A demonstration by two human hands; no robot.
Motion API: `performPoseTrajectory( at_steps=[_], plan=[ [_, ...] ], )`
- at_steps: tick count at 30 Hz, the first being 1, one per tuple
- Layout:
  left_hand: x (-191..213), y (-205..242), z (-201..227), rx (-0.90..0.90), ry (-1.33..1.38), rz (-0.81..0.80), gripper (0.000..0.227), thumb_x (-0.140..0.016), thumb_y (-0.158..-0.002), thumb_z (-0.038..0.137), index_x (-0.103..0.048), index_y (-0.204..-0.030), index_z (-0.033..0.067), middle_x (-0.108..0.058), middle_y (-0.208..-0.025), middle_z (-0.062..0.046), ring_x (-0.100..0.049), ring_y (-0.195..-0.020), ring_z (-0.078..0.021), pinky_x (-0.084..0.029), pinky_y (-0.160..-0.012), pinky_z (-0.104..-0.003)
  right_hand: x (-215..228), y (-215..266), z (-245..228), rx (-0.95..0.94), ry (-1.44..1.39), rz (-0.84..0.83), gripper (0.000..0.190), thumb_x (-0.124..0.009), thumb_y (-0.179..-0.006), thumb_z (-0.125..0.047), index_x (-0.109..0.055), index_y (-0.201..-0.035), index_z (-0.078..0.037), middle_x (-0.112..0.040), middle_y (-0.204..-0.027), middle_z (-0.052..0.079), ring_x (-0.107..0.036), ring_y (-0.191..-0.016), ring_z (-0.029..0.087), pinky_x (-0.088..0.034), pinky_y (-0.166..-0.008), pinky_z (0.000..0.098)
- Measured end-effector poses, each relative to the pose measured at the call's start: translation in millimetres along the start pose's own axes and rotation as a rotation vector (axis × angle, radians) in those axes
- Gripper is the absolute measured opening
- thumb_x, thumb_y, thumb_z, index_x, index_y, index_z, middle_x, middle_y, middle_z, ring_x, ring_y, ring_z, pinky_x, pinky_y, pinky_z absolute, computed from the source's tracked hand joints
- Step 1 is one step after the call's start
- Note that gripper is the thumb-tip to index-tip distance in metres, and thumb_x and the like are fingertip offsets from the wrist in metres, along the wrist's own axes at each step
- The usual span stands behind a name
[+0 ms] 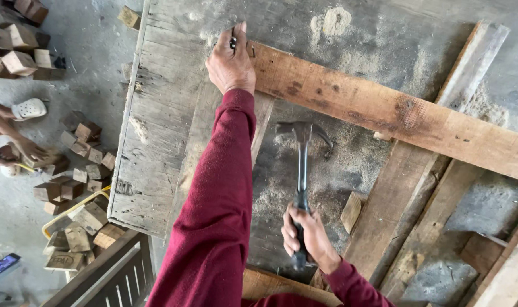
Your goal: The person assembles a wooden pallet by nailing a cross plank to the base structure. They position the plank, select nails from a container, and use a hammer to drive the nails into the wood, securing the pieces together.
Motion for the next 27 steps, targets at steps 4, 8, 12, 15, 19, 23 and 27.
performPoseTrajectory(
  at_steps=[4, 8, 12, 15, 19, 23, 27],
  plan=[
    [0, 0, 5, -0.013, -0.039, -0.029, 0.031, -0.066, -0.087, 0.057, -0.078, -0.087, 0.0292, -0.071, -0.067, 0.009, -0.067, -0.062, -0.0063, -0.057, -0.062, -0.033, -15, -46, -18, 0.036, -0.211, 0.058, 0.025, -0.056, -0.104, -0.032, -0.047, -0.094, -0.011, -0.049, -0.063, -0.004, -0.049, -0.043, 0.007, -0.047, -0.034, 0.0269],
    [0, -1, 11, -0.212, -0.09, -0.121, 0.042, -0.068, -0.088, 0.062, -0.074, -0.08, 0.0213, -0.072, -0.078, 0.006, -0.066, -0.072, -0.0095, -0.057, -0.065, -0.034, -43, -68, -31, 0.013, -0.328, 0.011, 0.022, -0.057, -0.102, -0.03, -0.05, -0.098, -0.01, -0.047, -0.062, -0.004, -0.045, -0.041, 0.006, -0.044, -0.034, 0.0245],
    [1, -7, 15, -0.375, -0.06, -0.132, 0.053, -0.065, -0.087, 0.067, -0.074, -0.078, 0.0152, -0.07, -0.085, 0.003, -0.061, -0.073, -0.0141, -0.054, -0.064, -0.04, -60, -74, -33, 0.034, -0.389, -0.049, 0.023, -0.058, -0.101, -0.032, -0.05, -0.097, -0.01, -0.047, -0.063, -0.004, -0.047, -0.042, 0.006, -0.045, -0.036, 0.0248],
    [-12, -12, 3, -0.268, 0.002, -0.257, 0.055, -0.062, -0.084, 0.068, -0.072, -0.077, 0.0149, -0.068, -0.083, 0.003, -0.061, -0.067, -0.0125, -0.055, -0.058, -0.038, -55, -74, -30, -0.001, -0.361, 0.011, 0.024, -0.056, -0.1, -0.035, -0.051, -0.095, -0.012, -0.048, -0.062, -0.005, -0.047, -0.041, 0.006, -0.045, -0.036, 0.0248],
    [-27, -23, -8, -0.145, 0.028, -0.349, 0.061, -0.061, -0.09, 0.066, -0.068, -0.074, 0.0079, -0.066, -0.081, -0.001, -0.06, -0.065, -0.0111, -0.058, -0.062, -0.034, -39, -62, -35, -0.016, -0.087, 0.079, 0.029, -0.057, -0.103, -0.037, -0.049, -0.091, -0.011, -0.049, -0.063, -0.005, -0.048, -0.043, 0.006, -0.045, -0.034, 0.025],
    [-28, -23, -23, 0.226, 0.156, -0.265, 0.054, -0.052, -0.099, 0.059, -0.071, -0.094, 0.0089, -0.07, -0.085, -0.012, -0.058, -0.07, -0.0221, -0.055, -0.068, -0.044, -18, -13, -37, -0.086, 0.351, 0.143, 0.036, -0.062, -0.102, -0.036, -0.049, -0.092, -0.004, -0.057, -0.063, 0.003, -0.056, -0.042, 0.012, -0.053, -0.037, 0.0324],
    [-18, -21, -19, 0.367, 0.05, -0.181, 0.055, -0.055, -0.096, 0.057, -0.072, -0.098, 0.0046, -0.076, -0.099, -0.016, -0.075, -0.085, -0.0263, -0.059, -0.082, -0.044, -20, 16, -43, 0.164, 0.655, 0.103, 0.034, -0.061, -0.095, -0.039, -0.052, -0.106, -0.008, -0.059, -0.062, 0.0, -0.057, -0.039, 0.008, -0.053, -0.032, 0.0294]
  ],
)
Point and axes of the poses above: each hand's wrist, its own y-axis away from the middle knuckle, its own x-axis out of the back of the hand, z = x × y, the point moved 4 cm from there along -y, towards the middle knuckle
